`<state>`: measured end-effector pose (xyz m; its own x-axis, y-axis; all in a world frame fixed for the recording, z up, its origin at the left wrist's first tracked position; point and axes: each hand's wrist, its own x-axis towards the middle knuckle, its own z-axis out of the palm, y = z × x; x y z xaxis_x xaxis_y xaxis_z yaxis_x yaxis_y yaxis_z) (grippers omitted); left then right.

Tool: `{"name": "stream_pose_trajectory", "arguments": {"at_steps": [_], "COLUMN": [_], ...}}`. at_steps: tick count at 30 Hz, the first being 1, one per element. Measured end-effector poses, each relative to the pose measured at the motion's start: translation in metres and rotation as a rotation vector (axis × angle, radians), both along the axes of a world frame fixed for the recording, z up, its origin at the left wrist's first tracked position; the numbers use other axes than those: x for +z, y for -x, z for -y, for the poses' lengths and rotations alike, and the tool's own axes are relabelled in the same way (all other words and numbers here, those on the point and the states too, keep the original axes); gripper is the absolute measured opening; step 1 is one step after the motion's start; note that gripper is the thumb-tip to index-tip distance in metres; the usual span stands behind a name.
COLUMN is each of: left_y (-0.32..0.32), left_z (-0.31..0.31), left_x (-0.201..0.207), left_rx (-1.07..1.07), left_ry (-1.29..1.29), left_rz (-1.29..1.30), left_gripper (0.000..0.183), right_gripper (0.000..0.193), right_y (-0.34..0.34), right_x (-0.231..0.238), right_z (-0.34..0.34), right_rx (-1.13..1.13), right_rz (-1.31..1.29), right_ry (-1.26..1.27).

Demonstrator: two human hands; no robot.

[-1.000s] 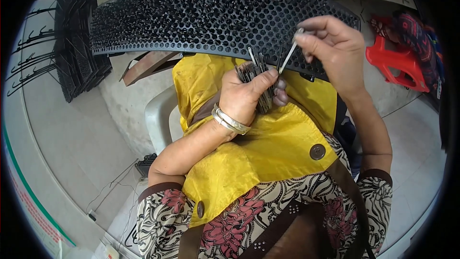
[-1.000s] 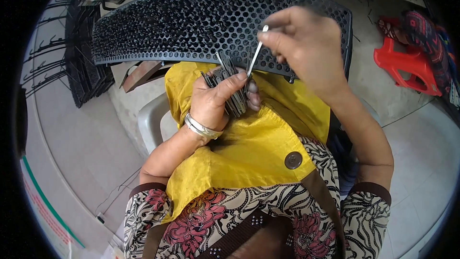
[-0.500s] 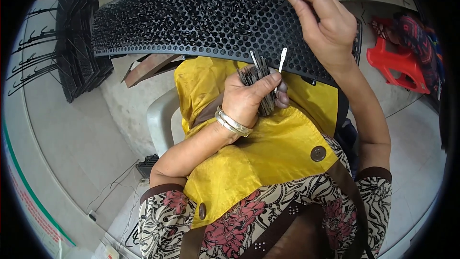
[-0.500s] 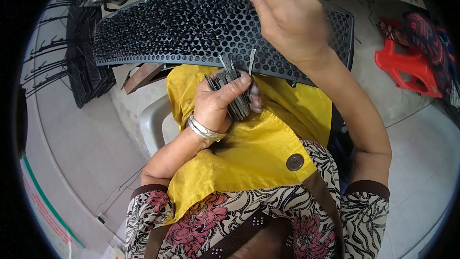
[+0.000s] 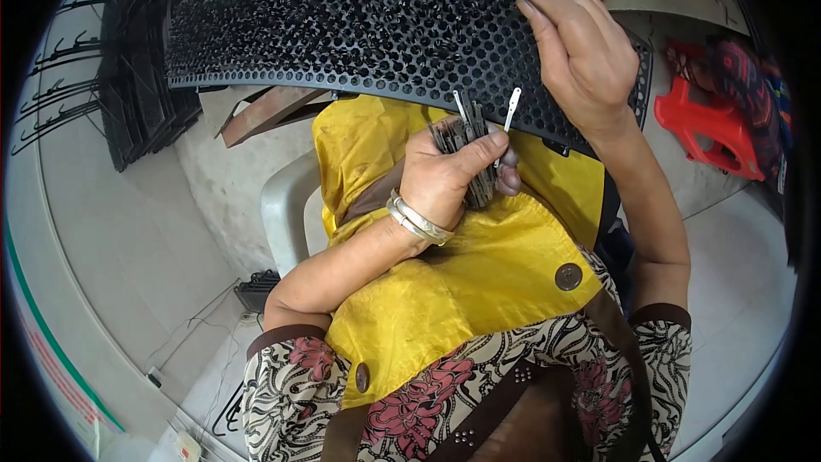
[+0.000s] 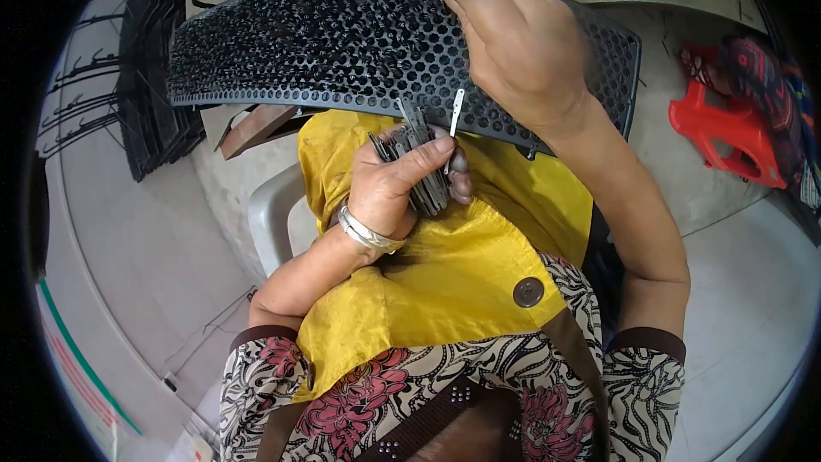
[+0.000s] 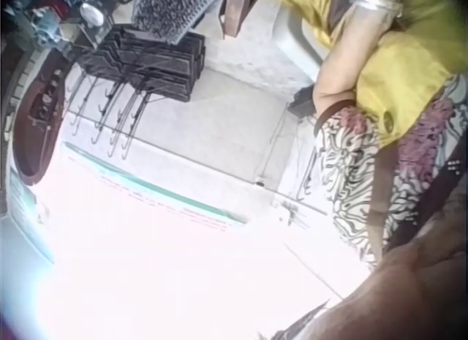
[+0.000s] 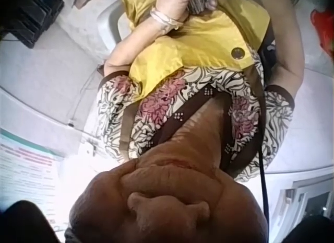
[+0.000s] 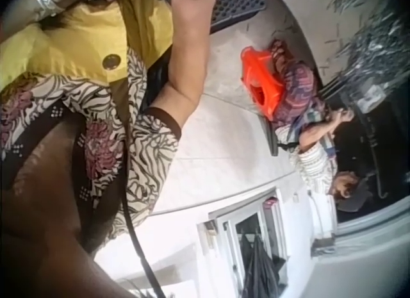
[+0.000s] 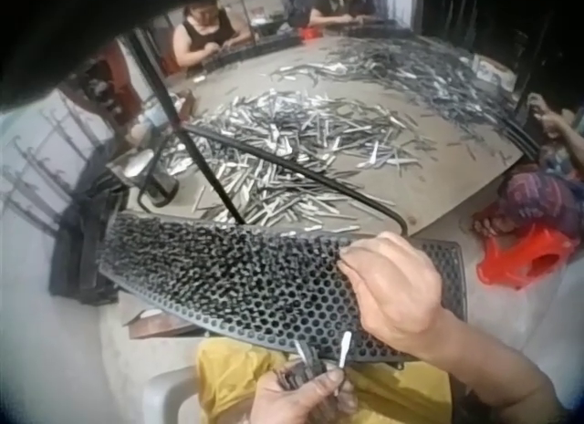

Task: Manually insert small metal pins into the perforated holes of a rubber mat base.

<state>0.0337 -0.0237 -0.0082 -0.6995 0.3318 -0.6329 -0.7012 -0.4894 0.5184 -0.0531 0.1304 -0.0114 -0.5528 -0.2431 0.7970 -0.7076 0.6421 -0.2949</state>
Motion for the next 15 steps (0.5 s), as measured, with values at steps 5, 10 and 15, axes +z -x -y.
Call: {"name": "stream_pose_trajectory", "arguments": {"at_steps": [5,10,15], "left_y": [-0.002,-0.002,0.000], "left_z": [-0.001,0.001,0.000], "left_x": [-0.001,-0.003,-0.001], "left_rx": [0.004,0.016,-0.012], "left_ry": [0.004,0.006,0.021], "left_rz": [-0.032,-0.048,-0.061], "left_gripper": [0.007,0.007,0.008], "right_gripper": [0.015,0.016,0.014], "right_y": [0.003,0.001,-0.009], "right_x": [-0.002,-0.006,-0.021], "right_z": [0.002,0.003,0.005], "right_rx": [0.016,0.035,-0.060], "right_rz": [-0.026,-0.015,0.219], "right_ry": [-0.015,-0.004,-0.225]}}
